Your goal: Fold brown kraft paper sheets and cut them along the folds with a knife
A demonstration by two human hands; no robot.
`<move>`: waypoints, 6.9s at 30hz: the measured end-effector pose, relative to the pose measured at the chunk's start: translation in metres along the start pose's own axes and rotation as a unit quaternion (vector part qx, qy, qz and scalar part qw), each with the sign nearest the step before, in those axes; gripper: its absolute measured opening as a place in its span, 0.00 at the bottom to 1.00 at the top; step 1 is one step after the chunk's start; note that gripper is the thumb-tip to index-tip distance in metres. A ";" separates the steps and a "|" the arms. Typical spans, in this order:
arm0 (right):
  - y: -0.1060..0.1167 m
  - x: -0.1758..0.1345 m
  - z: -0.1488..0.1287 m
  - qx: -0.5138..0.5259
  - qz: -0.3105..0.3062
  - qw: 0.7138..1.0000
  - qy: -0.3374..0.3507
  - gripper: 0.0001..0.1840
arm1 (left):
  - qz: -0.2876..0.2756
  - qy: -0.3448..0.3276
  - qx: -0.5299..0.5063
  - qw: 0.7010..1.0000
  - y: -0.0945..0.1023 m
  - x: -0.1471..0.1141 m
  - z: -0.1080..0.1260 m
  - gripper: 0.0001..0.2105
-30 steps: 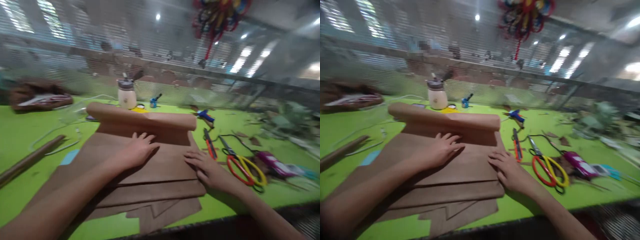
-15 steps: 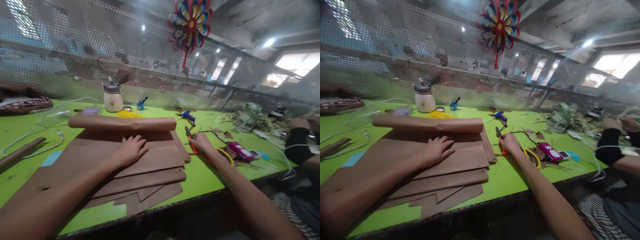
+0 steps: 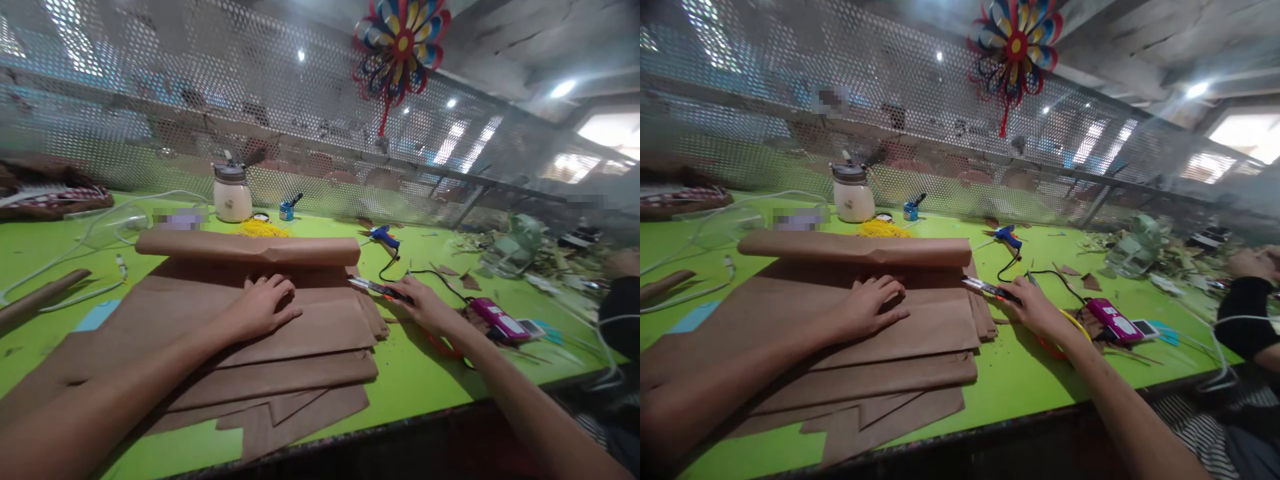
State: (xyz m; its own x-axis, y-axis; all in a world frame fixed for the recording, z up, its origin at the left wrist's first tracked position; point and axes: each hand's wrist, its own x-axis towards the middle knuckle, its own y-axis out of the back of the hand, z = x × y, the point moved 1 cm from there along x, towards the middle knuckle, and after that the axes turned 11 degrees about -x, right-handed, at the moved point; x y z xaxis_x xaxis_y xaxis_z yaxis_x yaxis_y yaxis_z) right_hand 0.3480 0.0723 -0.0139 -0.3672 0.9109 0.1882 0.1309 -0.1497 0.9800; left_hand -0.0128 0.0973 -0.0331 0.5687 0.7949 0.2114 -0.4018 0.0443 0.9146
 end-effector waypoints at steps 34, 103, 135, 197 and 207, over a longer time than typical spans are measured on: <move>0.019 -0.049 -0.014 0.154 -0.125 0.971 0.132 0.19 | -0.043 0.012 0.053 0.998 -0.001 0.004 0.007 0.27; 0.017 -0.078 -0.073 0.060 -0.002 0.998 0.009 0.18 | -0.063 0.026 0.060 0.996 -0.002 0.006 0.008 0.33; 0.019 -0.071 -0.088 0.092 -0.012 0.995 0.037 0.16 | -0.074 0.037 0.051 0.995 -0.003 0.008 0.010 0.33; 0.018 -0.032 -0.188 0.073 -0.079 0.993 0.045 0.15 | -0.061 0.025 0.024 0.998 -0.005 -0.001 0.015 0.29; 0.011 -0.026 -0.191 0.087 -0.081 0.990 0.069 0.16 | -0.057 0.021 0.022 0.998 -0.006 -0.002 0.015 0.29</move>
State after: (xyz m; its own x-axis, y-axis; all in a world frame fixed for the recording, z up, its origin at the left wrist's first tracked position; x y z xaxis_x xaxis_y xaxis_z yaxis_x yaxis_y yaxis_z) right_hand 0.1826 -0.0262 0.0047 -0.5170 0.8547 0.0476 0.2125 0.0743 0.9743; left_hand -0.0006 0.0867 -0.0336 0.5785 0.8106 0.0907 -0.3035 0.1107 0.9464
